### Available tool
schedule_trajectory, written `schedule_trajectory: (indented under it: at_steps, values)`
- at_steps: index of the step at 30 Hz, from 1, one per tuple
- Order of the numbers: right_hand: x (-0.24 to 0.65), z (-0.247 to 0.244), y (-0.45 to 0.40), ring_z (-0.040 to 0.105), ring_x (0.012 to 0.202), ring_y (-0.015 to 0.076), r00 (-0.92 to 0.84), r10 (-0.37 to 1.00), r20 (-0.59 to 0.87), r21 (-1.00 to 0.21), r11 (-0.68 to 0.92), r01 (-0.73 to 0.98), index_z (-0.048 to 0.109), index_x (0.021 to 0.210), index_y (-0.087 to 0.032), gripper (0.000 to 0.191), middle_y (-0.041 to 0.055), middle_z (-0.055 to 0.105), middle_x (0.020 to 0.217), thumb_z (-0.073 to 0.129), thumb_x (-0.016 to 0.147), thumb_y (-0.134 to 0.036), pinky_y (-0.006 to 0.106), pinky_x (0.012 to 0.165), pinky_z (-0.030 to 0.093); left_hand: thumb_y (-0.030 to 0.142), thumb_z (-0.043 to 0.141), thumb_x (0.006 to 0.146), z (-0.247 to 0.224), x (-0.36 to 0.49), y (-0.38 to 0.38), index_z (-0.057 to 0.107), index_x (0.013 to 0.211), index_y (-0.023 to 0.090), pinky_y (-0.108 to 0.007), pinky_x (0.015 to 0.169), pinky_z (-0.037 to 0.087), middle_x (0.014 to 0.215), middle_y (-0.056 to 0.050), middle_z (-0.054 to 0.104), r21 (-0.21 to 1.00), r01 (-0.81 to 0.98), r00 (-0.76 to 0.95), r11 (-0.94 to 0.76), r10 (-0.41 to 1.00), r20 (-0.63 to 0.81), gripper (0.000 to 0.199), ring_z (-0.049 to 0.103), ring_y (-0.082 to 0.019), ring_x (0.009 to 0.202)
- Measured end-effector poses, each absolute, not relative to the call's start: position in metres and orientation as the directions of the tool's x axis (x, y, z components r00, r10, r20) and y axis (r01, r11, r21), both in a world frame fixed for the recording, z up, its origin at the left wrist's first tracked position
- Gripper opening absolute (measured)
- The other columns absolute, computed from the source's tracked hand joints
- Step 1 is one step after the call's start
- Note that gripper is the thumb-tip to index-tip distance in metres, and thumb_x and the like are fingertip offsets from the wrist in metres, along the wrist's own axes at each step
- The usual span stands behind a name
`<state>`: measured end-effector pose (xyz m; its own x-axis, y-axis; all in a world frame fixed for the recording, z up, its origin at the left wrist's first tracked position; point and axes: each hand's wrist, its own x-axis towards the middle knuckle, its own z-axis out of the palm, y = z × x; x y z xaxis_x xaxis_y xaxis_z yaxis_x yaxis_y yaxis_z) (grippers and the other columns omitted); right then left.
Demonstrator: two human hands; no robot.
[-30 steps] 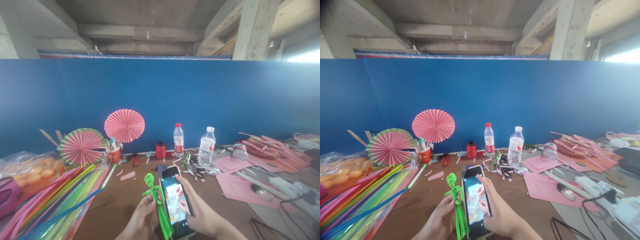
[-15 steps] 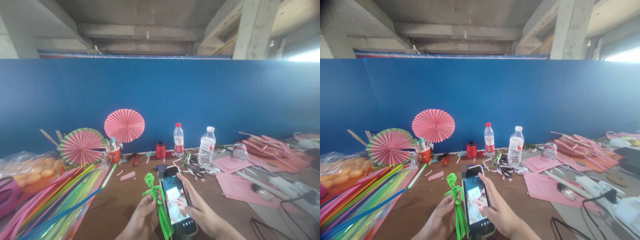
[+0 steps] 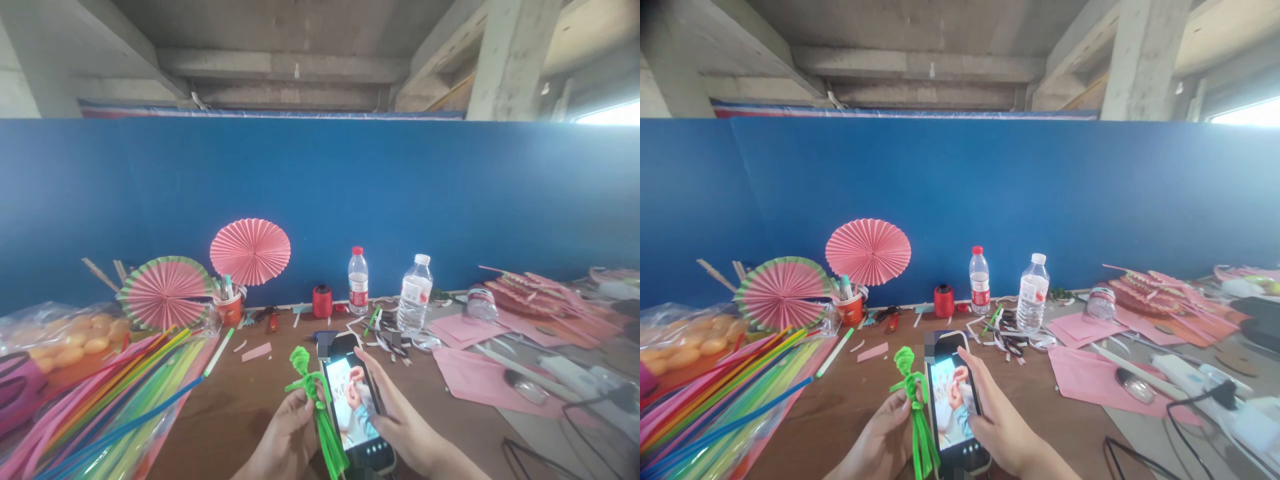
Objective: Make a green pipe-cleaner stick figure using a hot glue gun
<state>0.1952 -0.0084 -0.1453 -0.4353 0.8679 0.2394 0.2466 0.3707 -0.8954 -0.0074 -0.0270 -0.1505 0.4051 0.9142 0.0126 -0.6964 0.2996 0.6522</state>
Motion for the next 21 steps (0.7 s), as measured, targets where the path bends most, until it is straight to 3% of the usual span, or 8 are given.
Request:
schedule_trajectory:
  at_steps: [16,21]
  values:
    - [0.1934,-0.1453,-0.0075,0.018,0.13,0.0183,-0.445,0.854,0.271,-0.845,0.432,0.316,0.013,0.135,-0.026,0.09,0.0021,0.022,0.14,0.035,0.052,0.001,0.037,0.107,0.011,0.014,0.05,0.078,-0.1529,-0.0091,-0.025,0.064,0.08,0.014,-0.039,0.081,0.042,0.078,-0.009,0.067,0.663,-0.691,0.418,0.287,0.908,0.043,0.014,0.063,-0.023,0.079]
    - [0.1961,-0.1472,-0.0075,0.013,0.131,0.0209,-0.49,0.84,0.233,-0.843,0.425,0.329,0.011,0.136,-0.027,0.096,0.0027,0.016,0.141,0.035,0.047,0.001,0.04,0.106,0.009,0.015,0.051,0.078,-0.1509,-0.008,-0.0251,0.064,0.08,0.014,-0.037,0.082,0.041,0.078,-0.009,0.067,0.657,-0.699,0.415,0.283,0.909,0.05,0.013,0.064,-0.023,0.078]
